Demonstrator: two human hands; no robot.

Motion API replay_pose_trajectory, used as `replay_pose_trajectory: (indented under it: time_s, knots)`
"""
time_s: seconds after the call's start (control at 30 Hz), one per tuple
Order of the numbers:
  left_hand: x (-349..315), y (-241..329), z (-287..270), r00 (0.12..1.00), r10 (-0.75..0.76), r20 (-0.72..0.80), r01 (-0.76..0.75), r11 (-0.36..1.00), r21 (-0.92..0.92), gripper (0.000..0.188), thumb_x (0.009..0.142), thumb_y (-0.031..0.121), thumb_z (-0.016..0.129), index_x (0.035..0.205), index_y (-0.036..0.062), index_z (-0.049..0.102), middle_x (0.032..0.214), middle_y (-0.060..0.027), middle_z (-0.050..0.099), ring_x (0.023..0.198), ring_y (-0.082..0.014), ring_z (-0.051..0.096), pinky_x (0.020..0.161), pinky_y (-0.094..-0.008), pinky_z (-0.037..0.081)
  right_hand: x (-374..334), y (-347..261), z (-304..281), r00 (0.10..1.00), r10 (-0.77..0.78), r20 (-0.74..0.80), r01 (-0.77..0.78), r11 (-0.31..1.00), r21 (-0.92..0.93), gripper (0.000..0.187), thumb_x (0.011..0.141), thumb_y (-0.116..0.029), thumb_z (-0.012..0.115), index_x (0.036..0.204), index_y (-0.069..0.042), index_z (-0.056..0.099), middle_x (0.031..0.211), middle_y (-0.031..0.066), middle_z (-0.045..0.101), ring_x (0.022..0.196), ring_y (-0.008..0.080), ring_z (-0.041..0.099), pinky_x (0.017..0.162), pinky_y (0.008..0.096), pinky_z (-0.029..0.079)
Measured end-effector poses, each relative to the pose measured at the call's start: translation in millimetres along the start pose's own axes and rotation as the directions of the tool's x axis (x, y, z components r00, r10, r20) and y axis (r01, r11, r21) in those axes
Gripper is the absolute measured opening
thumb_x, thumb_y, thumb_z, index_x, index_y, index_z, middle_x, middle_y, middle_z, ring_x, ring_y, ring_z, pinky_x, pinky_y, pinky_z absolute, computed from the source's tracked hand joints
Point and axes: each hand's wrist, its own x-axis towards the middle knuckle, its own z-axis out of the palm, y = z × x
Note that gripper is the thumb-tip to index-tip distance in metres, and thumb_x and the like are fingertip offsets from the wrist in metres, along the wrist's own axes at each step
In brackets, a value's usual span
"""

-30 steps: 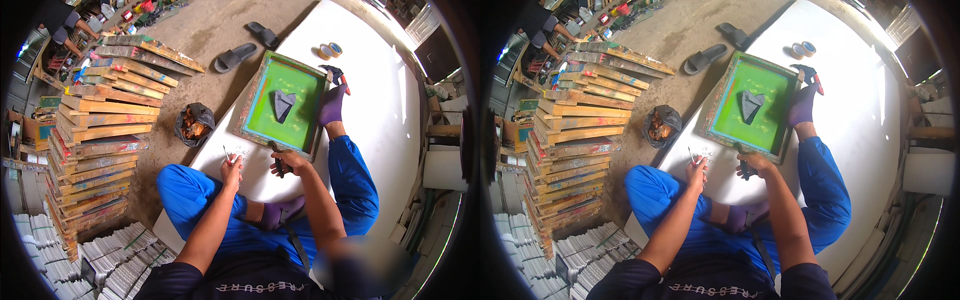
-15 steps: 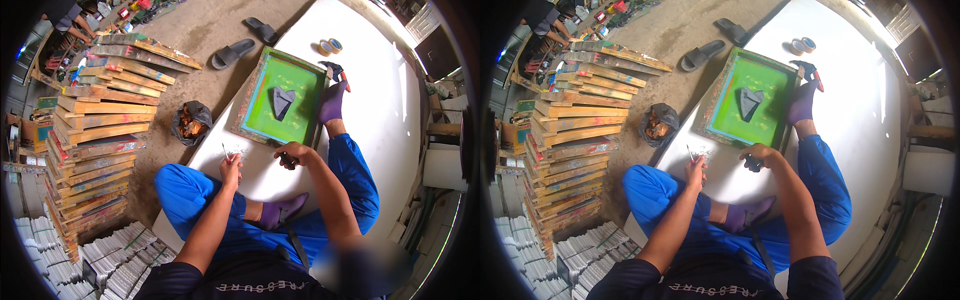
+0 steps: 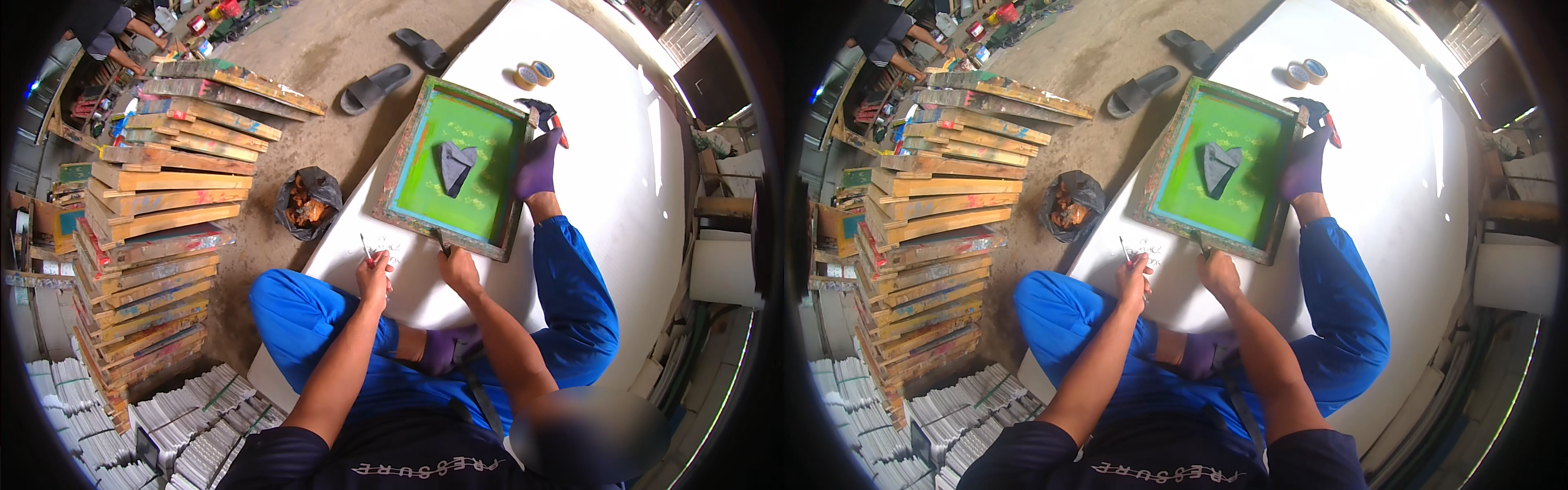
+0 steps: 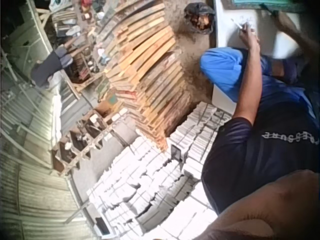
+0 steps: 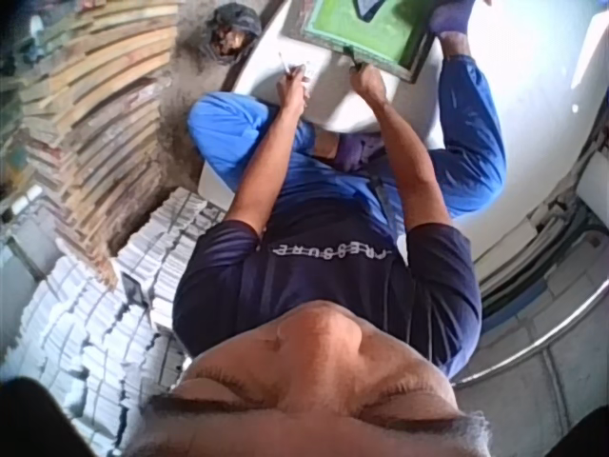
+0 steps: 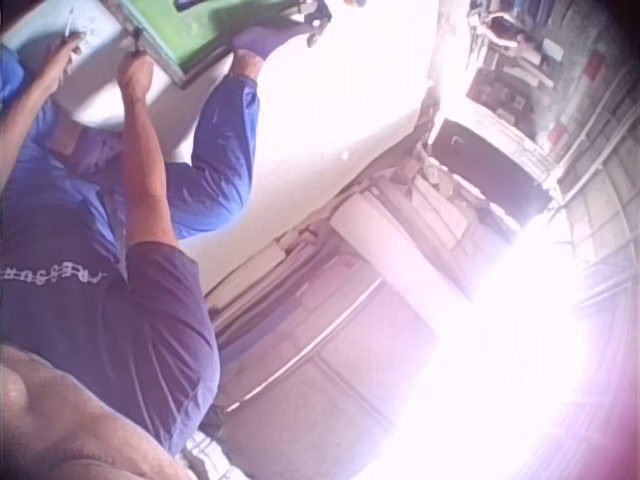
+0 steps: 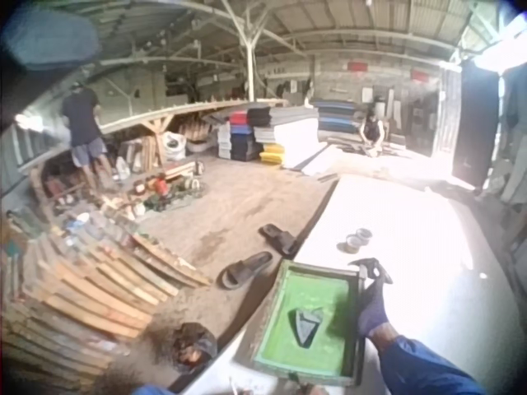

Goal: The person sits on the floor and uses pliers to cut and trim small metal wires or staples on a white surface. They repeatedly pick up pieces, cut them, and place the trimmed pieces into a nearby container.

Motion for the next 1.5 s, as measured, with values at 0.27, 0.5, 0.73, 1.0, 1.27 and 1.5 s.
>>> replay_pose_trajectory:
  time_s: [0.27, 0.5, 0.73, 1.0, 1.27, 1.5]
  knots:
    - [1, -2, -10, 0.966, -0.158, 0.202, 0.153, 0.987, 0.044, 0.036, 0.097, 0.038, 0.070, 0.109, 0.0043, 0.070, 0.086, -0.0051, 0.067, 0.041, -0.0082, 0.045, 0.038, -0.0257, 0.036, -15, 2, 17, 0.946, -0.163, 0.279, 0.151, 0.986, 0.065, 0.040, 0.093, -0.033, 0.060, 0.102, 0.005, 0.068, 0.081, 0.0248, 0.071, 0.072, 0.0363, 0.071, 0.070, 0.0467, 0.056]
    - [6, 0, -19, 0.888, -0.317, 0.333, 0.385, 0.909, -0.159, 0.036, 0.098, 0.041, 0.066, 0.110, 0.0074, 0.071, 0.092, -0.0037, 0.067, 0.047, -0.0090, 0.045, 0.044, -0.0277, 0.037, -29, -25, 22, 0.676, -0.203, 0.708, -0.059, 0.943, 0.327, 0.037, 0.096, -0.032, 0.065, 0.104, 0.004, 0.068, 0.075, 0.0131, 0.070, 0.057, 0.0191, 0.068, 0.050, 0.0332, 0.056]
    - [2, 2, -17, 0.989, -0.111, -0.099, 0.106, 0.993, -0.054, 0.039, 0.092, 0.028, 0.078, 0.118, 0.0020, 0.068, 0.086, -0.0071, 0.066, 0.039, -0.0097, 0.041, 0.036, -0.0288, 0.034, -17, -9, 27, 0.697, -0.154, 0.700, -0.167, 0.915, 0.367, 0.043, 0.098, -0.037, 0.066, 0.116, 0.002, 0.062, 0.095, 0.0117, 0.069, 0.072, 0.0188, 0.071, 0.059, 0.0328, 0.059]
    - [-15, 15, -5, 0.997, -0.071, -0.020, 0.072, 0.997, 0.022, 0.061, 0.091, 0.030, 0.080, 0.143, 0.0078, 0.057, 0.073, -0.0034, 0.061, 0.038, -0.0083, 0.039, 0.036, -0.0257, 0.031, 4, -3, 0, 0.891, -0.025, 0.454, -0.225, 0.842, 0.490, 0.039, 0.100, -0.033, 0.062, 0.111, 0.004, 0.055, 0.089, 0.0142, 0.063, 0.070, 0.0251, 0.069, 0.057, 0.0406, 0.059]
    - [-11, 11, -5, 0.993, -0.114, 0.037, 0.112, 0.992, 0.063, 0.049, 0.092, 0.032, 0.077, 0.131, 0.0070, 0.064, 0.074, -0.0030, 0.060, 0.040, -0.0077, 0.040, 0.036, -0.0254, 0.032, 21, 2, -4, 0.900, 0.026, 0.436, -0.253, 0.844, 0.472, 0.034, 0.100, -0.027, 0.061, 0.107, 0.005, 0.053, 0.081, 0.0132, 0.060, 0.063, 0.0260, 0.068, 0.045, 0.0406, 0.056]
    - [-11, 12, -3, 0.992, -0.117, 0.053, 0.112, 0.990, 0.082, 0.035, 0.094, 0.033, 0.074, 0.119, 0.0095, 0.070, 0.075, -0.0022, 0.060, 0.041, -0.0082, 0.041, 0.037, -0.0258, 0.033, 25, -5, -9, 0.889, 0.055, 0.454, -0.278, 0.854, 0.440, 0.031, 0.100, -0.025, 0.059, 0.107, 0.005, 0.053, 0.079, 0.0138, 0.061, 0.059, 0.0250, 0.067, 0.039, 0.0389, 0.051]
